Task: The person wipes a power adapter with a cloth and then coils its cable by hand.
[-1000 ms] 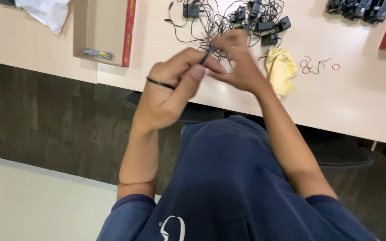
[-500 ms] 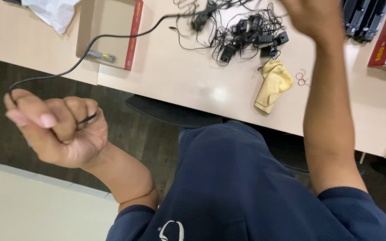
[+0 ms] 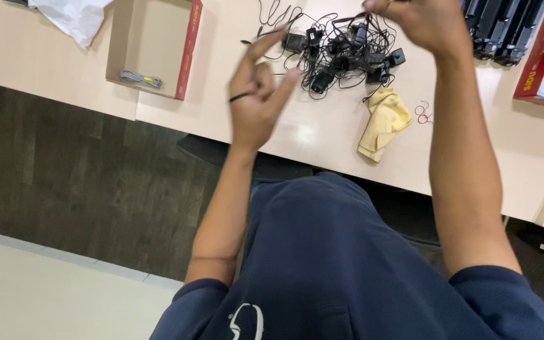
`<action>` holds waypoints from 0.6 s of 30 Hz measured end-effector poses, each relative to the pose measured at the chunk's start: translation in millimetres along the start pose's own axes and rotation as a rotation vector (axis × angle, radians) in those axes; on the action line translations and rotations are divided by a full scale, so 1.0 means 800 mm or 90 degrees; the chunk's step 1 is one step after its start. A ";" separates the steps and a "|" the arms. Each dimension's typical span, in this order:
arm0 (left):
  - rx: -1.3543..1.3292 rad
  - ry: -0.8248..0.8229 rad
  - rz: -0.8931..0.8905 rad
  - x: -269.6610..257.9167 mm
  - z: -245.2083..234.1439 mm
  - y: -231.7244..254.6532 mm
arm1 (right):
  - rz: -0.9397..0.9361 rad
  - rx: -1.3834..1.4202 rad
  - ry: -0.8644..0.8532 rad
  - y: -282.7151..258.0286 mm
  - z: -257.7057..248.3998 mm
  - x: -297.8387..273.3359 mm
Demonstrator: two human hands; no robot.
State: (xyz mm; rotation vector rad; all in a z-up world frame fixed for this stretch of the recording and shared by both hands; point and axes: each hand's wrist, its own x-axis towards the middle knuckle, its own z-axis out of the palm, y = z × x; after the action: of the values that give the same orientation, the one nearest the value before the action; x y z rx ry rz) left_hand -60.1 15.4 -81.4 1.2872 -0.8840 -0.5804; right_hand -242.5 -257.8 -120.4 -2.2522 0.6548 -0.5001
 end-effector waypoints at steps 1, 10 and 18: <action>0.042 -0.012 0.004 0.007 0.013 -0.007 | 0.047 0.006 0.001 -0.007 0.001 -0.001; 0.244 -0.054 -0.040 0.067 0.074 -0.058 | 0.016 0.279 -0.063 -0.021 0.046 -0.001; 0.048 0.005 -0.045 0.073 0.074 -0.105 | 0.015 0.232 -0.002 -0.043 0.069 -0.019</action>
State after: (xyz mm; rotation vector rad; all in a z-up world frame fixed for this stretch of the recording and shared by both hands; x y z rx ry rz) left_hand -67.7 -82.6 -147.2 1.3925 -0.8629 -0.6021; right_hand -214.8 -198.4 -133.9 -1.9001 0.5385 -0.5560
